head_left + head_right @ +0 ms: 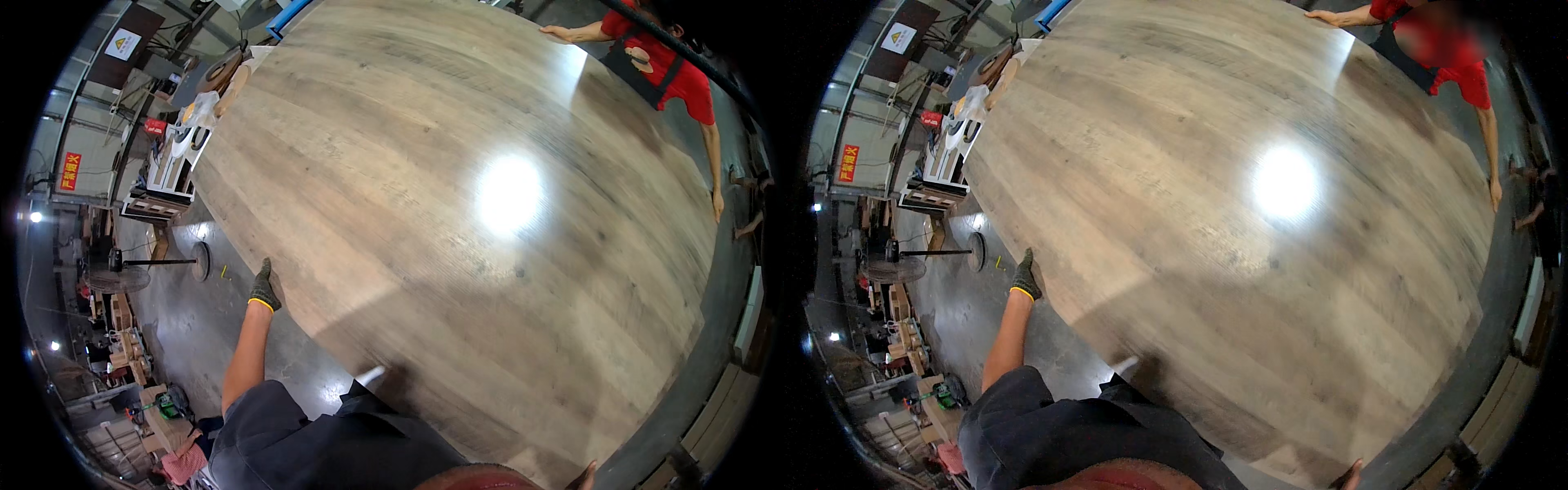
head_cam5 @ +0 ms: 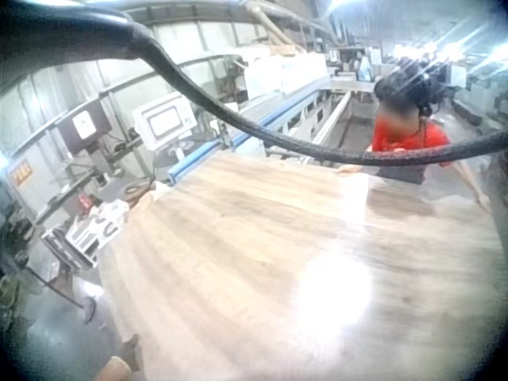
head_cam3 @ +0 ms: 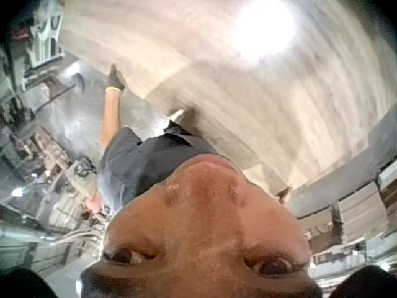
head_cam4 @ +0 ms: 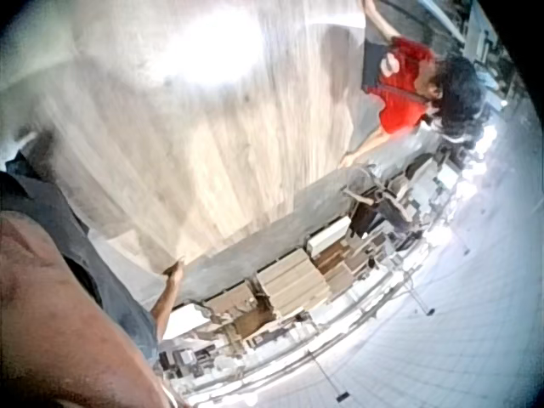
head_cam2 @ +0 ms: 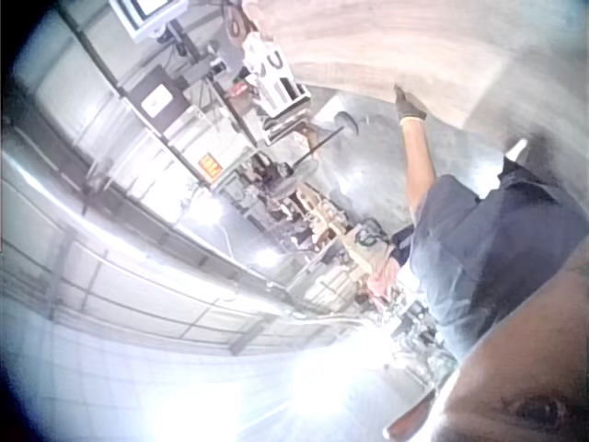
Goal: The person repeatedly lifts large, light-colored wood panels from a stack on the floor and places them onto a conveyor belt. The person wears gloves and coordinates with another worker to position the panels.
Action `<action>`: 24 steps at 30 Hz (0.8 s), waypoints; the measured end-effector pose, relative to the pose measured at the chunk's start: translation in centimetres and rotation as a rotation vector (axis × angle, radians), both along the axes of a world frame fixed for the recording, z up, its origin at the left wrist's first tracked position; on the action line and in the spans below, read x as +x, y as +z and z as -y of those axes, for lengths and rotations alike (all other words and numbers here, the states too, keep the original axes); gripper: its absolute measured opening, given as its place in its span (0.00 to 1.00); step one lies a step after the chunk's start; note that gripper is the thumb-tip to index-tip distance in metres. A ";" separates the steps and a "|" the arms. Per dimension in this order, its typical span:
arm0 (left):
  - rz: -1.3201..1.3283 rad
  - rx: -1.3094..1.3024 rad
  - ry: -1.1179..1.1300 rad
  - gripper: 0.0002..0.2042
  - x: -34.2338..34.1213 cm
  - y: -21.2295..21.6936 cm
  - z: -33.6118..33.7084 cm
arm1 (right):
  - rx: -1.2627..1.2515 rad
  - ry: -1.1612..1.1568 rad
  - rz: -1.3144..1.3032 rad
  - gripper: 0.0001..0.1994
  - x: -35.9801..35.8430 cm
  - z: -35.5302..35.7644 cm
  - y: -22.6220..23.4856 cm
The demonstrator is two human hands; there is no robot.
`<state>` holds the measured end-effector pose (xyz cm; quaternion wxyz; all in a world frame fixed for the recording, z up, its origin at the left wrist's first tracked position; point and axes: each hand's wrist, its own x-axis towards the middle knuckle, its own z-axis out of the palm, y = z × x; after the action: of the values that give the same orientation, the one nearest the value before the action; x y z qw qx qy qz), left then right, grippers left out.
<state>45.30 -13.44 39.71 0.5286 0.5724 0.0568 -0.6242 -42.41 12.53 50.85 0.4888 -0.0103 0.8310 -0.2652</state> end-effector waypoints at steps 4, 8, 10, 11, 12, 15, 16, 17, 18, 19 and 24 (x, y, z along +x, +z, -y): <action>0.180 0.144 0.084 0.28 -2.4 0.5 2.0 | 0.018 -0.025 -0.022 0.44 0.1 1.0 0.5; 0.296 0.214 0.087 0.31 -0.8 -0.2 1.4 | 0.021 -0.024 -0.009 0.44 0.1 2.9 -0.2; 0.330 0.255 0.062 0.34 -1.4 0.3 2.0 | 0.029 -0.026 -0.013 0.44 0.4 3.6 -0.3; 0.336 0.259 0.048 0.35 -1.8 0.5 2.3 | 0.029 -0.026 -0.014 0.44 0.4 3.9 -0.4; 0.342 0.263 0.034 0.36 -2.2 0.7 2.7 | 0.025 -0.026 -0.011 0.44 0.3 4.1 -0.6; 0.490 0.520 0.100 0.32 -3.9 1.8 4.6 | 0.020 -0.024 -0.005 0.44 0.0 5.1 -0.7; 0.472 0.471 0.097 0.33 -4.2 1.9 4.9 | 0.019 -0.026 -0.002 0.45 0.2 5.5 -0.9; 0.453 0.423 0.093 0.33 -4.6 1.9 5.2 | 0.016 -0.022 0.001 0.45 0.1 5.8 -1.0; 0.429 0.377 0.090 0.33 -4.6 1.6 5.2 | 0.011 -0.020 0.001 0.45 0.0 6.0 -1.0; 0.452 0.362 0.090 0.33 -3.8 0.4 5.1 | 0.010 -0.016 0.004 0.45 -0.1 6.3 -1.0; 0.300 0.208 0.094 0.28 -2.1 -2.4 5.8 | -0.019 0.003 0.021 0.45 -1.0 7.1 -1.4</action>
<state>43.23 -19.29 37.35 0.4978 0.7073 0.0680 -0.4973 -43.43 5.42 49.42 0.4980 -0.0134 0.8231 -0.2725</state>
